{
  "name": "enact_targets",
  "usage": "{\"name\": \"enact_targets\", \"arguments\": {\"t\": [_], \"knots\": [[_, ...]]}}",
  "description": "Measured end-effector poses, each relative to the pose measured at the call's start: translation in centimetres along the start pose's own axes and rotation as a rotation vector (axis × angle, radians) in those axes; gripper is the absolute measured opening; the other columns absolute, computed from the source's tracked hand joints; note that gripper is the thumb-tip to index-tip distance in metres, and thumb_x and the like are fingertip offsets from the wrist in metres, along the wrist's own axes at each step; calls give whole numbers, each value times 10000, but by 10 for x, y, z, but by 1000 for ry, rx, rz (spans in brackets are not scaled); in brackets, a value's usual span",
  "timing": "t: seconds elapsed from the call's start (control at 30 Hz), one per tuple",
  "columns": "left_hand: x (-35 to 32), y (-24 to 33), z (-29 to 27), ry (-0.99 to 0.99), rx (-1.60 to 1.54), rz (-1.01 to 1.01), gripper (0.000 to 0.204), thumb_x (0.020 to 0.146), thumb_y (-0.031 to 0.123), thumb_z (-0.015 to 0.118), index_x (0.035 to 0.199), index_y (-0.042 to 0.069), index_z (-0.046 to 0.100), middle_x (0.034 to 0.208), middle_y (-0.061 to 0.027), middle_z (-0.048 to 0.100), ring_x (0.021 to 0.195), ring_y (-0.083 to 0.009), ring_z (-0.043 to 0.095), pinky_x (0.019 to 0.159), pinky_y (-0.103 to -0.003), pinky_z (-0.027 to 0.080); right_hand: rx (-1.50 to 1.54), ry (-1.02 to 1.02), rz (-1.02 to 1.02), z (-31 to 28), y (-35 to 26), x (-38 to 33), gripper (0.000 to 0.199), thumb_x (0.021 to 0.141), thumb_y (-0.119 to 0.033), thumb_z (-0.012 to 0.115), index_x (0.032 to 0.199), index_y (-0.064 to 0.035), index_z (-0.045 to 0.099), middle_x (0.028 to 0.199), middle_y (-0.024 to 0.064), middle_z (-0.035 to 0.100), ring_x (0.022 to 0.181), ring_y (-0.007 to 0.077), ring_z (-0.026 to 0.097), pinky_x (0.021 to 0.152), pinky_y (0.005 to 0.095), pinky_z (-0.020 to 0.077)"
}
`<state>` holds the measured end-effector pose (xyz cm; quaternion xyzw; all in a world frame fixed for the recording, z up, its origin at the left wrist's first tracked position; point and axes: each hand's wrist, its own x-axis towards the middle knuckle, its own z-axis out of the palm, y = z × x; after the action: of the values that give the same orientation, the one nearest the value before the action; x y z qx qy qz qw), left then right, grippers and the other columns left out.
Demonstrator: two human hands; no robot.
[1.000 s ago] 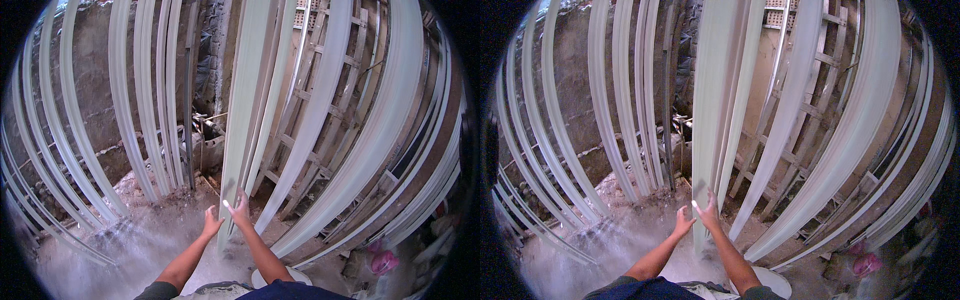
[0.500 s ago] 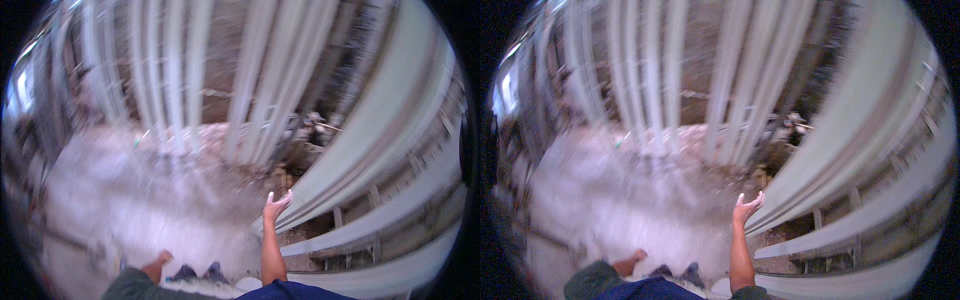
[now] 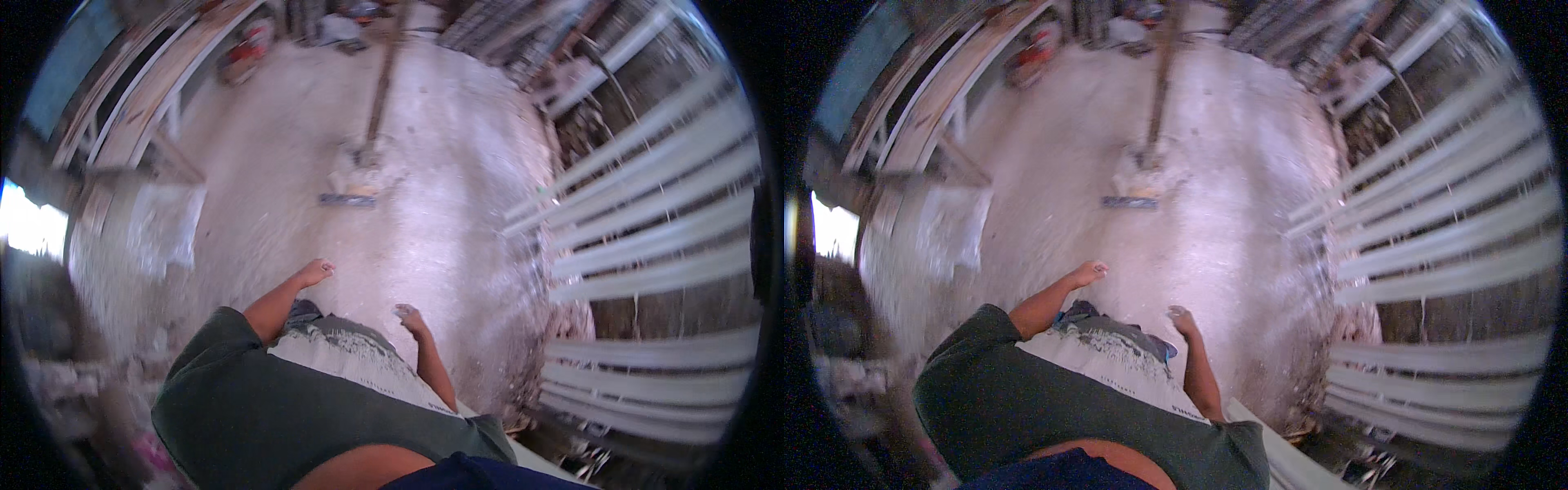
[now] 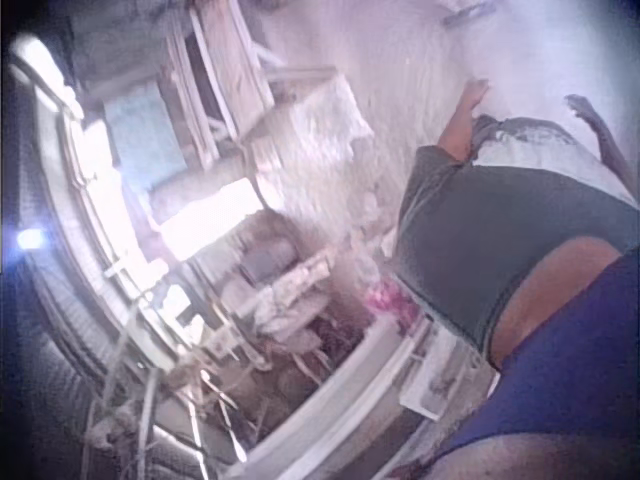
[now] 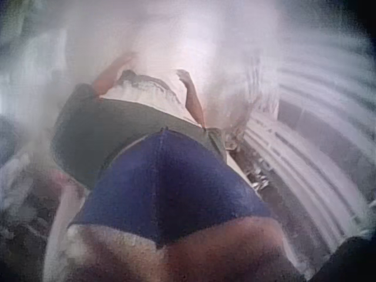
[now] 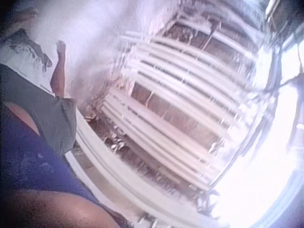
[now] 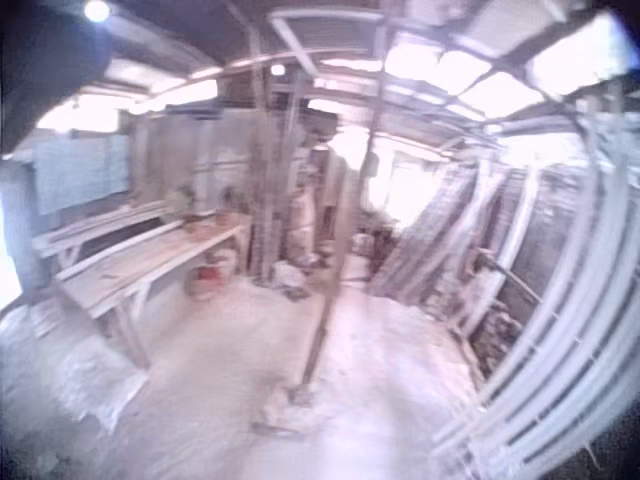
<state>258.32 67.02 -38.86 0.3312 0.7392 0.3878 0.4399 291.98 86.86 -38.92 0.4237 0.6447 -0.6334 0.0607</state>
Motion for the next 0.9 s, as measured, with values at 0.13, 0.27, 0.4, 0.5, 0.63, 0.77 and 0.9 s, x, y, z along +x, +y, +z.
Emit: {"name": "enact_targets", "arguments": {"t": [0.13, 0.27, 0.4, 0.5, 0.63, 0.77, 0.9], "knots": [[-71, -115, -84, 308, -323, -225, 213, 787, 176, 634, 971, 73, 665, 912, -48, 659, 817, -167, 595, 750, -320, 485, -171, 53, 264, -19, 12, 80, 284, 827, -223, 625, 1080, -93, 628, 907, 58, 632, 750, 186, 586, 611, 351, 494], [-191, -280, -132, 693, 52, -639, 247, 794, 211, 589, 989, 86, 675, 889, -69, 674, 765, -208, 626, 694, -350, 494, -265, 81, 631, 7, -1, 131, 258, 851, -197, 566, 1087, -102, 610, 858, 67, 633, 700, 216, 616, 590, 366, 519], [-295, -295, -150, 1069, -506, -909, 279, 796, 176, 630, 1049, 61, 656, 968, -64, 667, 828, -180, 614, 685, -324, 488, -190, 65, 420, 96, -87, 148, 282, 883, -245, 541, 1074, -45, 590, 950, 92, 625, 844, 237, 637, 632, 374, 536], [-313, -275, -121, 1140, -794, -809, 294, 813, 172, 612, 1086, 67, 635, 963, -63, 653, 776, -173, 596, 645, -305, 474, -763, -216, 157, 109, -103, 215, 327, 867, -263, 578, 1090, -24, 587, 952, 97, 631, 770, 213, 629, 568, 348, 521], [-301, -224, -107, 1198, -1001, -863, 313, 834, 221, 581, 1117, 89, 607, 944, -61, 638, 732, -181, 587, 617, -308, 467, -799, -216, 264, 177, -157, 285, 331, 837, -270, 614, 1032, -3, 603, 920, 101, 636, 732, 204, 629, 549, 342, 516], [-278, -218, -63, 1088, -1304, -832, 335, 850, 262, 582, 1144, 102, 580, 915, -43, 625, 739, -179, 582, 631, -321, 461, -1156, -474, -171, 209, -197, 401, 310, 830, -260, 613, 1012, -10, 596, 896, 106, 633, 719, 207, 627, 544, 353, 513], [-252, -180, -60, 1134, -1471, -994, 346, 856, 279, 591, 1151, 99, 582, 948, -34, 618, 791, -168, 578, 674, -317, 455, -1035, -362, -72, 293, -272, 466, 304, 821, -266, 617, 994, -17, 631, 852, 107, 645, 696, 202, 621, 557, 375, 509]]}}
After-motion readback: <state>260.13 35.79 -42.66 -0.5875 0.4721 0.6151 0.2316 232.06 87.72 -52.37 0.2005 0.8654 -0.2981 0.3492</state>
